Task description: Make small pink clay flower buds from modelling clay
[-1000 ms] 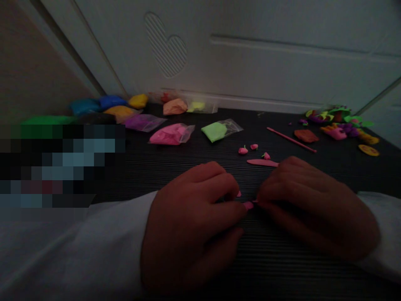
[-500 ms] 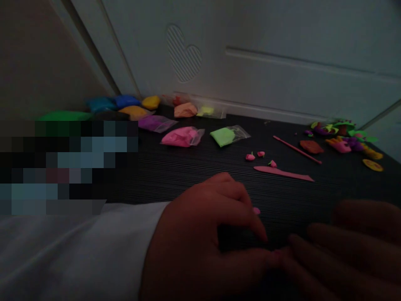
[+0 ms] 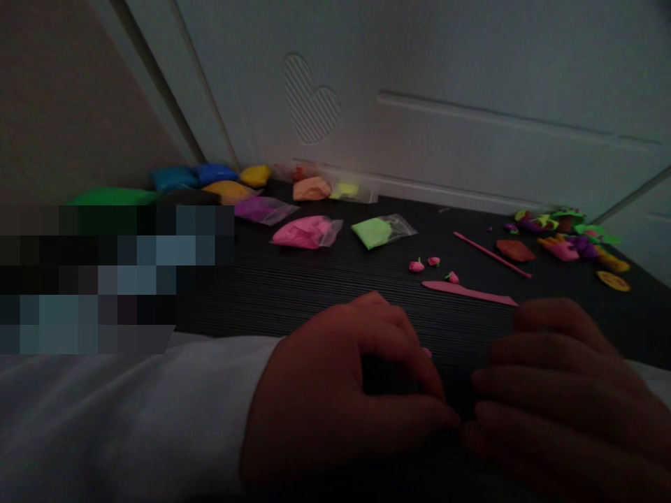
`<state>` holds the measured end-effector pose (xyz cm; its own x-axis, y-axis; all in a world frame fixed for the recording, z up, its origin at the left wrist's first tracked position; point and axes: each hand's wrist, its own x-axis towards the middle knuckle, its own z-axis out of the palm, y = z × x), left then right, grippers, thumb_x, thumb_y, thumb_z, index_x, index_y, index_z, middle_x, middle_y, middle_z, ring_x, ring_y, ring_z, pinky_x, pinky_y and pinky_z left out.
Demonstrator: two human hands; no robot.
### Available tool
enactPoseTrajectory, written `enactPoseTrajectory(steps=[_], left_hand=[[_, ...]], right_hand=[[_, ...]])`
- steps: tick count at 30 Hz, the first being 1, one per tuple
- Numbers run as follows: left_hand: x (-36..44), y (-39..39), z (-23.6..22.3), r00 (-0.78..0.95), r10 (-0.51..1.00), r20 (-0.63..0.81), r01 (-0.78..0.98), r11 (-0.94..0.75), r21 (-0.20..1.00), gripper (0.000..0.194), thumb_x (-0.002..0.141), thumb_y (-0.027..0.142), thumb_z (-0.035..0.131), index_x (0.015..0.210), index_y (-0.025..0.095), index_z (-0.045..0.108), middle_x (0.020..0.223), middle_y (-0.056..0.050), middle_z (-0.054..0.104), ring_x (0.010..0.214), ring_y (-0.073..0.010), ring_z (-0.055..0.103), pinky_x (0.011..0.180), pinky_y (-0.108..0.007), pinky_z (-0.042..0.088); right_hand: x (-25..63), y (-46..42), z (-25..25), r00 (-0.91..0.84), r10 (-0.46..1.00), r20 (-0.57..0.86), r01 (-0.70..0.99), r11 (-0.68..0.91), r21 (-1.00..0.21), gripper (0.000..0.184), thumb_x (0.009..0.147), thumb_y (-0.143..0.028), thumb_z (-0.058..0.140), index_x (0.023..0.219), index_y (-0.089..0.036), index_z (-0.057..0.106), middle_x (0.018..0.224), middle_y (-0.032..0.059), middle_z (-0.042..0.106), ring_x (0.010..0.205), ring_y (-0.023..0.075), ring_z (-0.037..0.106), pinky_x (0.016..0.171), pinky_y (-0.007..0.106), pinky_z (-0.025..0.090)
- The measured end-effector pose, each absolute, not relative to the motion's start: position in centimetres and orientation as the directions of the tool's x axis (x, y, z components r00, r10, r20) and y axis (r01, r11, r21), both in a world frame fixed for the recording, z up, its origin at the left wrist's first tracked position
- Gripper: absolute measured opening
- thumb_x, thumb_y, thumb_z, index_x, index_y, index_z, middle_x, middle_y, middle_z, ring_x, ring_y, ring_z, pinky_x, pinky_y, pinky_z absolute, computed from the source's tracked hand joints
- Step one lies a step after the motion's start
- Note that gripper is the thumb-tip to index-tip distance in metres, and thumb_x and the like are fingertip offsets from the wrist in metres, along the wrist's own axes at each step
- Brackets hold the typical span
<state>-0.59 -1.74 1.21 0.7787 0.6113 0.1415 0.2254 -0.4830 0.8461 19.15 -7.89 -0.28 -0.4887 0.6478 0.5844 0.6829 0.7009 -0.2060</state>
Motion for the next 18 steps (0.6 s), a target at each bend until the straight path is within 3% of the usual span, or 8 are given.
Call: enactPoseTrajectory(steps=[2, 6, 8, 10, 14, 18], left_hand=[[-0.6, -1.7, 1.3, 0.752, 0.646, 0.130, 0.228, -0.441, 0.868, 0.006, 0.069, 0.024, 0.066, 0.071, 0.018, 0.067, 0.070, 0.005, 0.058, 0.072, -0.0078, 0.054, 0.067, -0.019, 0.039], [-0.7, -1.6, 1.4, 0.728, 0.673, 0.130, 0.232, -0.420, 0.877, 0.007, 0.070, 0.026, 0.065, 0.071, 0.019, 0.067, 0.069, 0.006, 0.058, 0.070, -0.0070, 0.054, 0.066, -0.018, 0.039], [-0.7, -1.6, 1.4, 0.730, 0.673, 0.121, 0.237, -0.416, 0.878, 0.008, 0.071, 0.027, 0.065, 0.071, 0.019, 0.067, 0.068, 0.006, 0.057, 0.070, -0.0071, 0.054, 0.065, -0.018, 0.039], [-0.6, -1.6, 1.3, 0.727, 0.676, 0.122, 0.238, -0.414, 0.879, 0.006, 0.071, 0.025, 0.065, 0.071, 0.020, 0.067, 0.068, 0.006, 0.057, 0.071, -0.0077, 0.054, 0.065, -0.018, 0.040], [-0.6, -1.7, 1.1, 0.702, 0.692, 0.167, 0.212, -0.427, 0.879, 0.001, 0.070, 0.019, 0.065, 0.069, 0.019, 0.066, 0.067, 0.006, 0.056, 0.071, -0.0083, 0.054, 0.064, -0.019, 0.040], [-0.6, -1.6, 1.1, 0.711, 0.684, 0.160, 0.224, -0.437, 0.871, 0.001, 0.071, 0.019, 0.064, 0.070, 0.019, 0.065, 0.068, 0.006, 0.057, 0.071, -0.0085, 0.053, 0.063, -0.019, 0.041]], right_hand=[[19.0, -7.4, 0.6, -0.501, 0.645, 0.577, 0.646, 0.722, -0.247, 0.009, 0.079, -0.023, 0.055, 0.088, -0.025, 0.055, 0.076, -0.0027, 0.062, 0.074, 0.0133, 0.056, 0.084, 0.038, 0.037], [18.2, -7.1, 1.5, -0.468, 0.659, 0.588, 0.674, 0.697, -0.245, 0.007, 0.079, -0.024, 0.054, 0.079, -0.019, 0.058, 0.076, 0.0024, 0.058, 0.076, 0.0121, 0.055, 0.068, 0.026, 0.045], [17.8, -7.1, 1.5, -0.465, 0.659, 0.591, 0.679, 0.694, -0.240, 0.007, 0.077, -0.025, 0.056, 0.074, -0.019, 0.060, 0.075, 0.0021, 0.057, 0.072, 0.0112, 0.055, 0.063, 0.023, 0.046], [17.7, -7.2, 1.2, -0.422, 0.707, 0.567, 0.679, 0.661, -0.319, 0.002, 0.074, -0.022, 0.058, 0.075, -0.020, 0.059, 0.077, 0.0013, 0.057, 0.072, 0.0114, 0.055, 0.065, 0.023, 0.047], [17.9, -7.3, 0.5, -0.370, 0.787, 0.494, 0.650, 0.599, -0.467, 0.010, 0.073, -0.017, 0.058, 0.081, -0.023, 0.059, 0.085, 0.0007, 0.055, 0.079, 0.0127, 0.054, 0.069, 0.025, 0.047], [18.1, -7.0, 0.6, -0.368, 0.803, 0.468, 0.637, 0.585, -0.502, 0.011, 0.073, -0.016, 0.057, 0.080, -0.024, 0.059, 0.086, 0.0017, 0.055, 0.080, 0.0136, 0.054, 0.064, 0.023, 0.048]])
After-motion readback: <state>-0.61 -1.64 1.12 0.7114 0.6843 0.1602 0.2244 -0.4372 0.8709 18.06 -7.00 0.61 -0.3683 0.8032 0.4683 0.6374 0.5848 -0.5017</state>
